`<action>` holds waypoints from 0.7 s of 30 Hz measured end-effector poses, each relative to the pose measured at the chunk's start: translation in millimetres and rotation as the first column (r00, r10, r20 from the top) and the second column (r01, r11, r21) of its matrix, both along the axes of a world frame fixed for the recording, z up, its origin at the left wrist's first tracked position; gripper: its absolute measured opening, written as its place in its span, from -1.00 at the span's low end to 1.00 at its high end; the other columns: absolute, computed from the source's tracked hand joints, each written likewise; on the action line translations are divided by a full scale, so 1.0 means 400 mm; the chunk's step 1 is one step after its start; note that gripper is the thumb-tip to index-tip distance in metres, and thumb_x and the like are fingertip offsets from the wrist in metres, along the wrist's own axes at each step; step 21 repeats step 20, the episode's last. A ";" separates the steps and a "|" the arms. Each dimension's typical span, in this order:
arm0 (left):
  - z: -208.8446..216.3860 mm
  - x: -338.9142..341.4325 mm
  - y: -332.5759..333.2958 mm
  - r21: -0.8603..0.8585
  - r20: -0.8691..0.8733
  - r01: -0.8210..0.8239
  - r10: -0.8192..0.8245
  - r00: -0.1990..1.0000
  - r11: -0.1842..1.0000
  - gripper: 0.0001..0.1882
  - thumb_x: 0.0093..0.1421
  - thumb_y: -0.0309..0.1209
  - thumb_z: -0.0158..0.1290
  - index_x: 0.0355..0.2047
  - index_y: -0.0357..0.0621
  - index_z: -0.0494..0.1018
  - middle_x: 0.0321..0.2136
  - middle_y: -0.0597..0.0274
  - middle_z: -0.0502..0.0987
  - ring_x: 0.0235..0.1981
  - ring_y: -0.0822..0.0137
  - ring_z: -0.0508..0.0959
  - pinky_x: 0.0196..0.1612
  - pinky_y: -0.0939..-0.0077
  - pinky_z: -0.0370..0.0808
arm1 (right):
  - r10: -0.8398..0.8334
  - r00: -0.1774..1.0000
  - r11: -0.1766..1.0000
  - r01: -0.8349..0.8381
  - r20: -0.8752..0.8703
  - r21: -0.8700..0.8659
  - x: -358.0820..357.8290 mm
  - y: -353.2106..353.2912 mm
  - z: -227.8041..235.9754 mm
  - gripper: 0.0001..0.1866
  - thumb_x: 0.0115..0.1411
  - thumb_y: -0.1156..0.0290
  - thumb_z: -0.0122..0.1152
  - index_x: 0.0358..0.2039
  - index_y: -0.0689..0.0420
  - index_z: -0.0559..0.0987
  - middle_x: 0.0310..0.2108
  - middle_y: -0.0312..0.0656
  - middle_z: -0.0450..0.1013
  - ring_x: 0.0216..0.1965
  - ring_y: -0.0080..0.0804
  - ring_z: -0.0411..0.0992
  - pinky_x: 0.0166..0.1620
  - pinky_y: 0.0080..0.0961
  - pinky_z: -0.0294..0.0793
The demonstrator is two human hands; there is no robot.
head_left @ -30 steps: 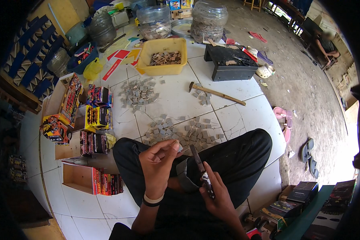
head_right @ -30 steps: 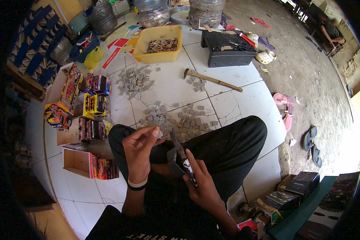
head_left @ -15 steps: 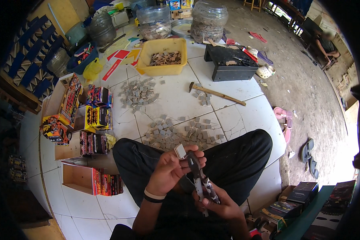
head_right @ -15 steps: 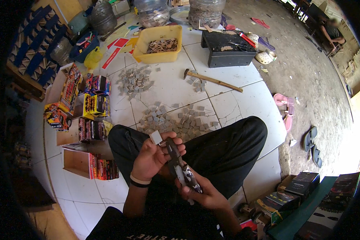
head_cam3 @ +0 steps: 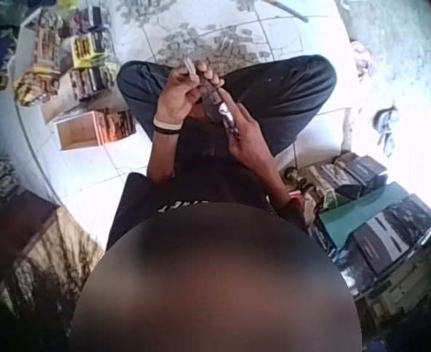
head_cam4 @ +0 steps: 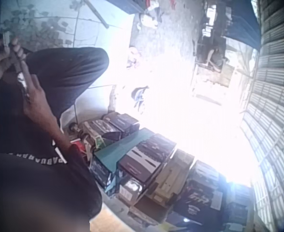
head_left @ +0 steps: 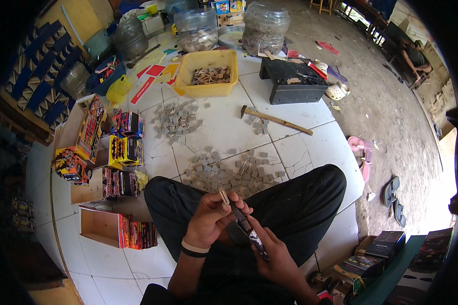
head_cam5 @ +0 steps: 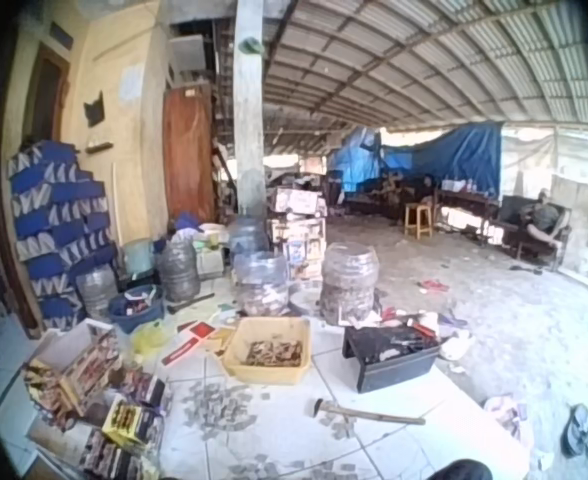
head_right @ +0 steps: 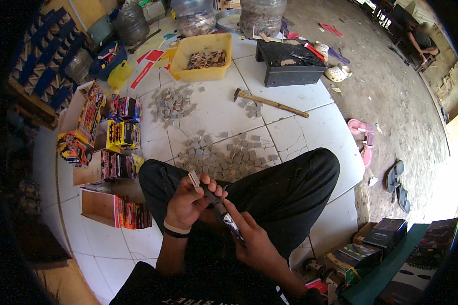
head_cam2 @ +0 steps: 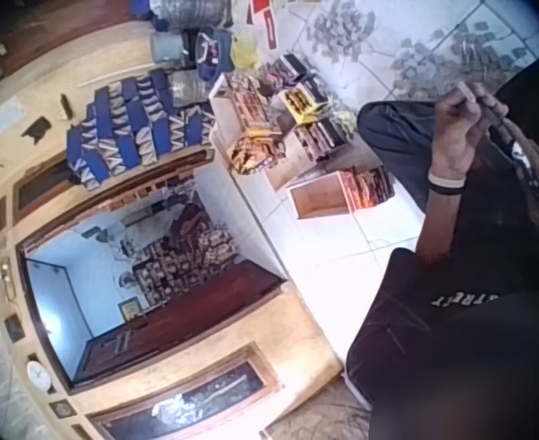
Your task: The person sits on the floor and uses pliers to trim the fuse wires of small firecrackers. They pick up each firecracker, cut the wire, and place the trimmed item on the floor. The person repeats this process for multiple firecrackers.
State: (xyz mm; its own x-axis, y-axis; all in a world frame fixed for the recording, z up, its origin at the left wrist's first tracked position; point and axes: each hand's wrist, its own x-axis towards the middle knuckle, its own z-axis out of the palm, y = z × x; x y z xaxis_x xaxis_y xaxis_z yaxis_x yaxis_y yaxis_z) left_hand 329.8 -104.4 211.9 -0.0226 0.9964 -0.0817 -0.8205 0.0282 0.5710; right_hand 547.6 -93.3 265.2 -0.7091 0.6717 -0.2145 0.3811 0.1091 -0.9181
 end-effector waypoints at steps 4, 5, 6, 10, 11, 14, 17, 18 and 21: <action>0.016 0.000 -0.004 0.014 0.010 -0.003 0.003 1.000 1.000 -0.70 0.21 -0.33 0.37 -0.14 -0.16 0.56 -0.25 0.20 0.60 -0.11 0.18 0.62 0.21 -0.04 0.52 | 0.002 1.000 0.999 -0.002 0.014 0.035 -0.008 0.004 0.019 -0.06 0.16 0.78 0.14 0.53 -0.02 0.12 -0.01 0.18 0.40 -0.06 0.29 0.53 -0.03 -0.09 0.57; 0.021 0.000 -0.002 0.011 -0.020 -0.005 0.005 1.000 1.000 -0.68 0.22 -0.31 0.36 -0.12 -0.16 0.55 -0.25 0.20 0.60 -0.09 0.15 0.63 0.20 -0.05 0.54 | 0.004 1.000 1.000 -0.004 0.012 0.027 -0.009 0.006 0.023 -0.07 0.17 0.77 0.15 0.53 -0.02 0.12 -0.01 0.18 0.41 -0.08 0.28 0.53 -0.03 -0.11 0.57; 0.026 -0.001 0.001 0.013 -0.046 -0.008 0.009 0.999 1.000 -0.67 0.22 -0.30 0.36 -0.10 -0.17 0.54 -0.25 0.19 0.60 -0.07 0.13 0.64 0.19 -0.06 0.55 | 0.002 1.000 1.000 -0.002 0.025 0.008 -0.009 0.009 0.027 -0.09 0.19 0.75 0.15 0.53 -0.02 0.12 -0.02 0.17 0.41 -0.09 0.26 0.54 -0.03 -0.12 0.56; 0.053 -0.023 -0.004 0.039 -0.112 0.018 -0.014 0.994 0.999 -0.68 0.31 -0.32 0.27 -0.04 -0.26 0.54 -0.12 0.06 0.65 0.06 -0.01 0.65 0.17 0.00 0.60 | 0.005 0.997 0.998 -0.010 -0.076 -0.063 -0.006 0.018 0.049 -0.24 0.28 0.66 0.15 0.49 0.15 0.20 -0.17 -0.02 0.47 -0.17 -0.16 0.53 -0.05 -0.37 0.49; 0.054 -0.034 0.003 0.072 -0.121 0.013 -0.005 0.993 0.997 -0.67 0.32 -0.32 0.26 -0.02 -0.24 0.52 -0.10 0.04 0.65 0.08 -0.04 0.64 0.18 -0.01 0.60 | 0.016 0.998 0.997 -0.021 -0.065 -0.074 0.000 0.020 0.054 -0.24 0.28 0.66 0.15 0.49 0.15 0.19 -0.16 -0.03 0.47 -0.16 -0.19 0.53 -0.04 -0.38 0.49; 0.052 -0.066 0.018 0.130 -0.164 0.022 0.000 0.986 0.991 -0.68 0.36 -0.31 0.22 0.01 -0.21 0.48 0.04 -0.02 0.60 0.13 -0.12 0.62 0.19 -0.05 0.59 | 0.043 0.996 0.993 -0.050 -0.072 -0.102 0.008 0.022 0.049 -0.25 0.32 0.62 0.14 0.50 0.16 0.16 -0.11 -0.06 0.50 -0.10 -0.23 0.53 0.03 -0.41 0.47; 0.047 -0.047 0.014 0.015 -0.073 -0.113 0.114 0.991 0.993 -0.68 0.37 -0.26 0.20 -0.04 -0.21 0.43 0.16 -0.02 0.50 0.14 -0.16 0.60 0.20 -0.30 0.55 | -0.006 0.978 0.973 -0.043 -0.211 -0.225 0.001 0.012 0.013 -0.21 0.36 0.58 0.14 0.54 0.03 0.08 0.06 0.00 0.48 -0.03 -0.10 0.55 0.08 -0.35 0.49; 0.042 -0.040 0.016 0.033 -0.063 -0.109 0.111 0.992 0.993 -0.65 0.37 -0.25 0.20 0.00 -0.19 0.41 0.22 -0.06 0.45 0.19 -0.17 0.55 0.24 -0.32 0.50 | -0.051 0.971 0.949 -0.025 -0.232 -0.313 -0.001 0.004 0.000 -0.19 0.38 0.57 0.14 0.56 -0.03 0.04 0.13 0.03 0.46 0.00 -0.03 0.56 0.10 -0.31 0.50; 0.030 -0.020 0.015 0.061 -0.028 -0.121 0.122 0.992 0.991 -0.59 0.36 -0.24 0.21 0.08 -0.15 0.37 0.34 -0.12 0.35 0.27 -0.20 0.47 0.32 -0.36 0.40 | -0.101 0.932 0.883 -0.076 -0.347 -0.463 0.004 -0.018 -0.021 -0.22 0.47 0.39 0.10 0.58 -0.09 -0.04 0.26 0.01 0.39 0.16 0.01 0.48 0.23 -0.32 0.41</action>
